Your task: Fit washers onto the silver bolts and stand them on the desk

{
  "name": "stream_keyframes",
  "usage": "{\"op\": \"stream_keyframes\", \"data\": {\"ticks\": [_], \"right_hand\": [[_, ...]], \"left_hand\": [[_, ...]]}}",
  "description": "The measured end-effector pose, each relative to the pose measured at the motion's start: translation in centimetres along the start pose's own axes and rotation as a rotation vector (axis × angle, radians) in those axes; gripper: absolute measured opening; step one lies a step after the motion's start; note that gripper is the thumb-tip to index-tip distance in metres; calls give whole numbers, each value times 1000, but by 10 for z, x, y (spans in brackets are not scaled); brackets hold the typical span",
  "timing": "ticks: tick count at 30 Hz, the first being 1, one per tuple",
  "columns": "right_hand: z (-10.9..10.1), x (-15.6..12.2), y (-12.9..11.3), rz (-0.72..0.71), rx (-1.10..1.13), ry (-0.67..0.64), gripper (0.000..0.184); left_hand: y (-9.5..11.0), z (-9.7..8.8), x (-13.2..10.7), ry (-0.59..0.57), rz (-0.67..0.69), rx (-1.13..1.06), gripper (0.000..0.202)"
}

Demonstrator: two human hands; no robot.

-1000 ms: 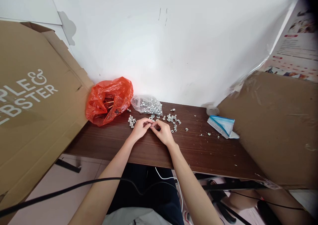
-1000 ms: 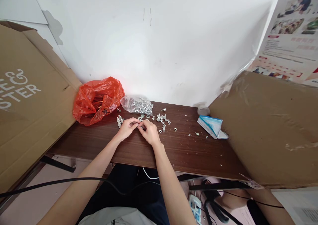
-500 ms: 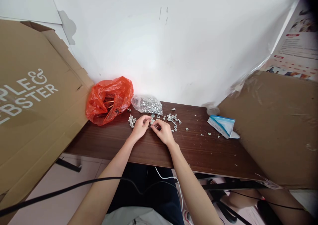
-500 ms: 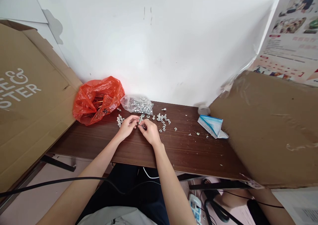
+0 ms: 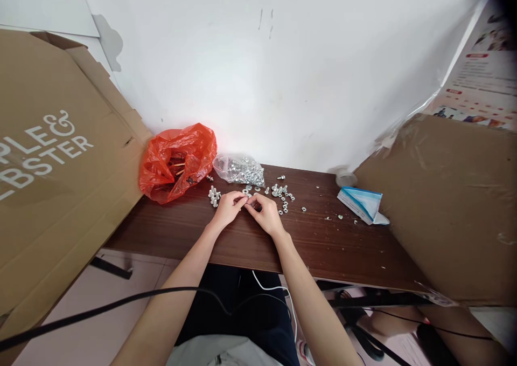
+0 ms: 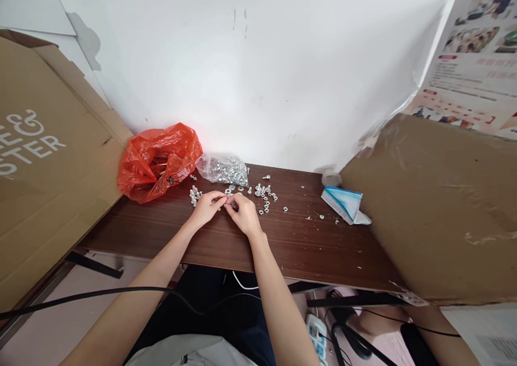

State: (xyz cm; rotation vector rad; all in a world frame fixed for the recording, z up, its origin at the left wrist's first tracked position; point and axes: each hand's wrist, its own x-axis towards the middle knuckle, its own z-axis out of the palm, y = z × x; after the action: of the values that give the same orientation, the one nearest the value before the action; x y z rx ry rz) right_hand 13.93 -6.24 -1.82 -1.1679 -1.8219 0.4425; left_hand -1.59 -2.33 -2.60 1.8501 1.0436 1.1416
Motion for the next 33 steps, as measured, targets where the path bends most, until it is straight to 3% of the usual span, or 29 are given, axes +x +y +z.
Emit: {"op": "stream_keyframes", "data": {"ticks": [18, 23, 27, 33], "right_hand": [[0, -1, 1, 17, -15, -14, 8], [0, 0, 0, 36, 0, 3, 7], [0, 0, -1, 52, 24, 19, 7], [-1, 1, -3, 58, 64, 18, 9]], "left_hand": [[6, -2, 1, -54, -29, -30, 28], [4, 1, 0, 25, -39, -79, 41], [0, 3, 0, 93, -61, -92, 27], [1, 1, -1, 9, -39, -54, 22]]}}
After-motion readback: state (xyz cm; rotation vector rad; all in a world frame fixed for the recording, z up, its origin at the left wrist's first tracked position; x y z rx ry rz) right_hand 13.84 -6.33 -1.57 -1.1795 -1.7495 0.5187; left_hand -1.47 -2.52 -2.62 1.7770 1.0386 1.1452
